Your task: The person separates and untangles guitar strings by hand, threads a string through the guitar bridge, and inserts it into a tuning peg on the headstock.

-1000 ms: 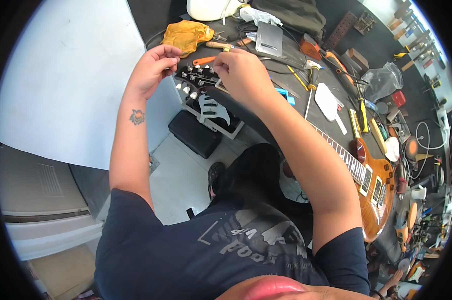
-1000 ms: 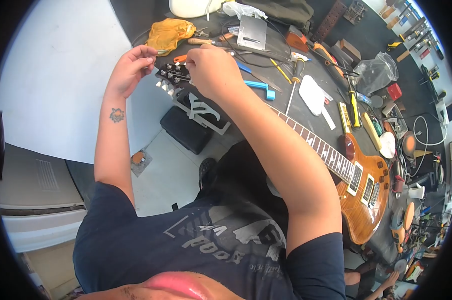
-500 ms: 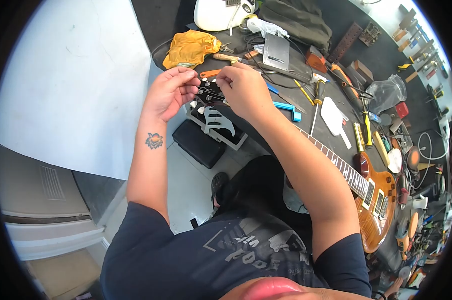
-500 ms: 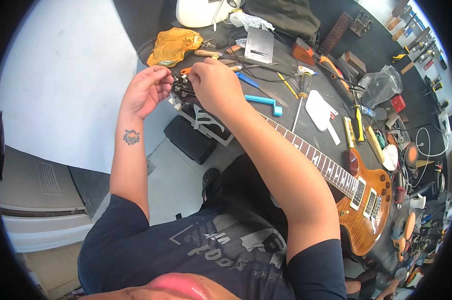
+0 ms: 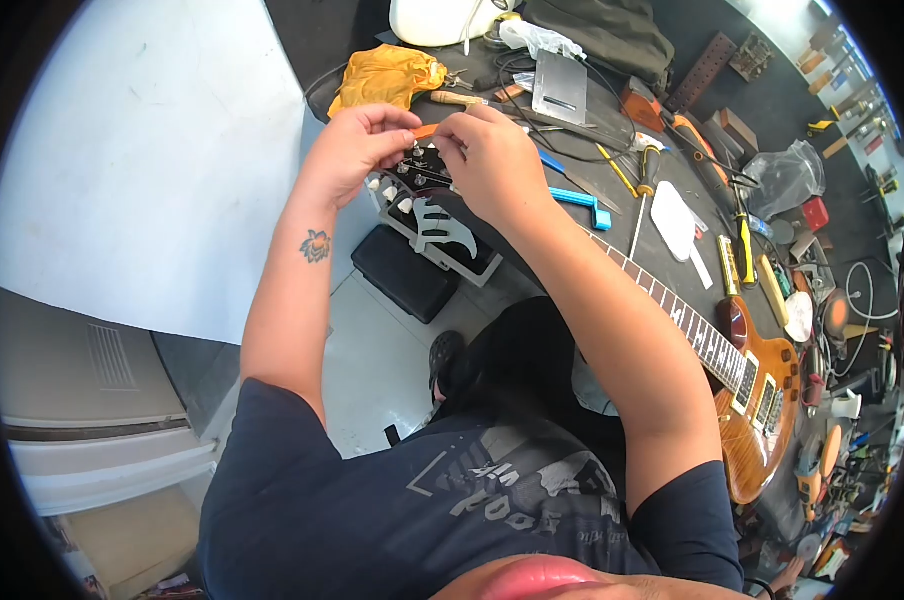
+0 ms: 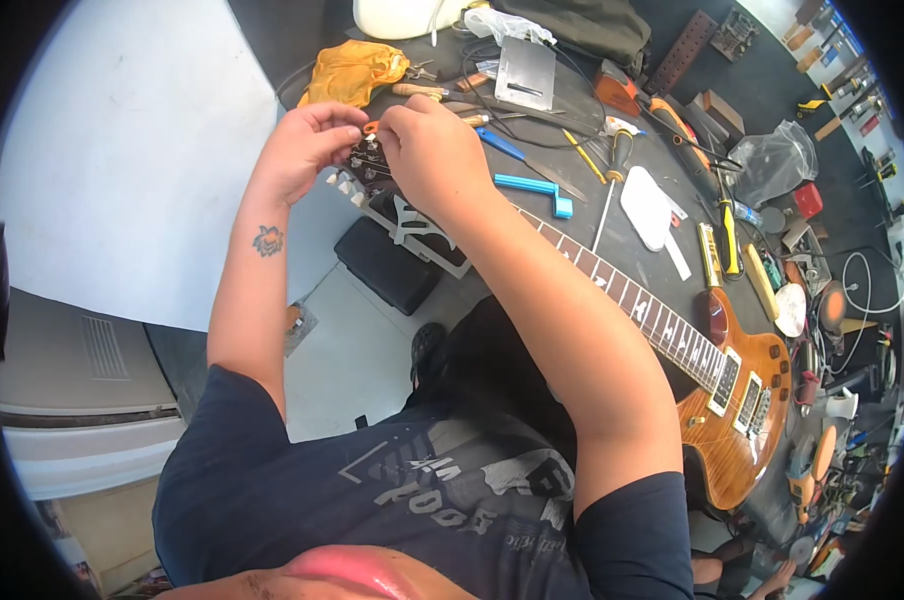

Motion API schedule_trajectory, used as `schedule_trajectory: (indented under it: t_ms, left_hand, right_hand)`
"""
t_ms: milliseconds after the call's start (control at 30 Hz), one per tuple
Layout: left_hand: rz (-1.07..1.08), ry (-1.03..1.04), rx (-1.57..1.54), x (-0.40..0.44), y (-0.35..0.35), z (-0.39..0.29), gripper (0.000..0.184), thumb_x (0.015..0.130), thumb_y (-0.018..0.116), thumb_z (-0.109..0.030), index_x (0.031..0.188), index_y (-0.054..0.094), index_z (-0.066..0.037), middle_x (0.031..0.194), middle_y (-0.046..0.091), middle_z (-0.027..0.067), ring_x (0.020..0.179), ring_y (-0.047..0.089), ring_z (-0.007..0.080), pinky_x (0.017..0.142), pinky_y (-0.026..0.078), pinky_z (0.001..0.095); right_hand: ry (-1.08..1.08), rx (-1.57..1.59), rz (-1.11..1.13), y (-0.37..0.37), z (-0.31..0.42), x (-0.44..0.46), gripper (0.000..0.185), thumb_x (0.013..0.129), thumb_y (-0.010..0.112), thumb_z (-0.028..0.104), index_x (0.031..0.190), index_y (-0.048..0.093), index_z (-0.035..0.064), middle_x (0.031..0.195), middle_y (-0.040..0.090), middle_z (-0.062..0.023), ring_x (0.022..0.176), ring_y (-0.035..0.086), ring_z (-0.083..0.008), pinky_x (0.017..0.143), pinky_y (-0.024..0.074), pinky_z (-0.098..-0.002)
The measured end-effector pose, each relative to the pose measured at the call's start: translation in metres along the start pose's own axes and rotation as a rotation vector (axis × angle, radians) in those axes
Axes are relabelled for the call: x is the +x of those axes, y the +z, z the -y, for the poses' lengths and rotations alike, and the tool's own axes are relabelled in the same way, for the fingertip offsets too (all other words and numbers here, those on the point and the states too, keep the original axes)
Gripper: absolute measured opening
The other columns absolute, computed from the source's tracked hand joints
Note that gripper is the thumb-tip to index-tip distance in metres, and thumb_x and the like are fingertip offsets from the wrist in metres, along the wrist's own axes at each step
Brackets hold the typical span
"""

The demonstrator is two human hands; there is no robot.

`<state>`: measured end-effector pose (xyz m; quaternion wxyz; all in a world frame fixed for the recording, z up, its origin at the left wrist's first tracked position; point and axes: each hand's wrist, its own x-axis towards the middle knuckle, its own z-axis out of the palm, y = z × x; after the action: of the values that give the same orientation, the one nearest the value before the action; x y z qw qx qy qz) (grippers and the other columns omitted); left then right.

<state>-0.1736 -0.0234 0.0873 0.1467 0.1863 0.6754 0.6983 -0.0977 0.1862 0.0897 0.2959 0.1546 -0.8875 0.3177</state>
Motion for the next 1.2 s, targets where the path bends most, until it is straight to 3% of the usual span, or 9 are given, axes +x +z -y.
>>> schedule_trajectory:
  t_ms: [100, 300, 500, 600, 700, 900, 1000, 1100, 1200]
  left_hand:
    - [0.016, 0.150, 0.563, 0.002, 0.001, -0.001, 0.015, 0.101, 0.072, -0.008, 0.115, 0.074, 0.000, 0.095, 0.076, 0.0042, 0.085, 0.068, 0.0128, 0.077, 0.055, 0.0314]
    - [0.089, 0.247, 0.878, 0.016, 0.000, -0.006, 0.013, 0.105, 0.069, -0.011, 0.113, 0.071, -0.001, 0.094, 0.073, 0.0078, 0.088, 0.066, 0.0146, 0.082, 0.054, 0.0325]
    - [0.164, 0.178, 0.612, 0.030, -0.012, 0.005, 0.010, 0.103, 0.067, -0.009, 0.109, 0.071, -0.001, 0.094, 0.072, 0.0020, 0.091, 0.066, 0.0111, 0.084, 0.053, 0.0305]
    - [0.164, 0.121, 0.458, 0.035, -0.015, 0.009, 0.009, 0.100, 0.067, -0.010, 0.106, 0.073, -0.004, 0.094, 0.070, -0.0014, 0.090, 0.063, 0.0080, 0.081, 0.051, 0.0276]
    - [0.200, -0.033, 0.318, 0.038, -0.019, 0.003, 0.010, 0.098, 0.067, -0.013, 0.104, 0.073, -0.008, 0.090, 0.067, -0.0046, 0.082, 0.058, 0.0043, 0.072, 0.045, 0.0226]
    - [0.279, -0.059, 0.159, 0.040, -0.021, -0.003, 0.012, 0.100, 0.068, -0.019, 0.104, 0.075, -0.010, 0.085, 0.063, -0.0087, 0.073, 0.048, -0.0003, 0.062, 0.033, 0.0183]
    - [0.205, -0.048, 0.244, 0.036, -0.018, -0.011, 0.015, 0.101, 0.070, -0.021, 0.105, 0.075, -0.007, 0.087, 0.066, -0.0067, 0.076, 0.054, 0.0023, 0.066, 0.040, 0.0196]
    - [-0.184, 0.131, 0.280, 0.015, -0.003, -0.017, 0.013, 0.103, 0.070, -0.017, 0.109, 0.074, -0.006, 0.090, 0.066, -0.0058, 0.079, 0.053, 0.0030, 0.071, 0.042, 0.0208]
    - [-0.351, 0.252, 0.321, -0.012, 0.014, -0.014, 0.012, 0.103, 0.072, -0.014, 0.107, 0.074, -0.003, 0.095, 0.070, -0.0021, 0.087, 0.059, 0.0045, 0.076, 0.047, 0.0230]
  right_hand:
    - [0.007, -0.015, 0.016, 0.000, -0.003, 0.000, 0.012, 0.098, 0.072, 0.017, 0.097, 0.078, 0.0065, 0.098, 0.073, -0.0137, 0.094, 0.073, -0.0372, 0.082, 0.0593, -0.0487]
    - [0.041, -0.057, 0.099, 0.008, -0.009, 0.000, 0.016, 0.099, 0.069, 0.017, 0.099, 0.079, 0.0050, 0.099, 0.073, -0.0152, 0.099, 0.073, -0.0369, 0.086, 0.0589, -0.0491]
    - [0.100, -0.052, 0.147, 0.009, -0.011, 0.000, 0.018, 0.101, 0.066, 0.017, 0.101, 0.079, 0.0046, 0.101, 0.073, -0.0157, 0.102, 0.072, -0.0373, 0.090, 0.0584, -0.0497]
    - [0.085, -0.053, 0.131, 0.010, -0.010, 0.000, 0.014, 0.098, 0.073, 0.015, 0.102, 0.079, 0.0023, 0.101, 0.075, -0.0167, 0.101, 0.072, -0.0379, 0.089, 0.0585, -0.0485]
    - [0.090, -0.057, 0.152, 0.008, -0.008, 0.001, 0.014, 0.098, 0.072, 0.015, 0.103, 0.078, 0.0024, 0.102, 0.075, -0.0163, 0.102, 0.072, -0.0375, 0.088, 0.0583, -0.0482]
    - [0.080, -0.007, 0.085, 0.007, -0.008, 0.002, 0.014, 0.100, 0.069, 0.015, 0.100, 0.078, 0.0049, 0.102, 0.073, -0.0152, 0.101, 0.073, -0.0373, 0.089, 0.0589, -0.0494]
    - [0.102, 0.024, 0.030, 0.004, -0.005, 0.001, 0.012, 0.098, 0.071, 0.015, 0.099, 0.078, 0.0056, 0.101, 0.073, -0.0152, 0.100, 0.072, -0.0375, 0.087, 0.0590, -0.0495]
    - [0.105, 0.030, -0.016, 0.002, -0.004, 0.000, 0.010, 0.097, 0.072, 0.015, 0.098, 0.078, 0.0063, 0.101, 0.073, -0.0147, 0.099, 0.072, -0.0373, 0.086, 0.0592, -0.0495]
    - [0.086, 0.031, -0.062, 0.003, -0.004, -0.002, 0.009, 0.095, 0.073, 0.014, 0.095, 0.077, 0.0060, 0.098, 0.071, -0.0142, 0.096, 0.072, -0.0368, 0.084, 0.0593, -0.0494]
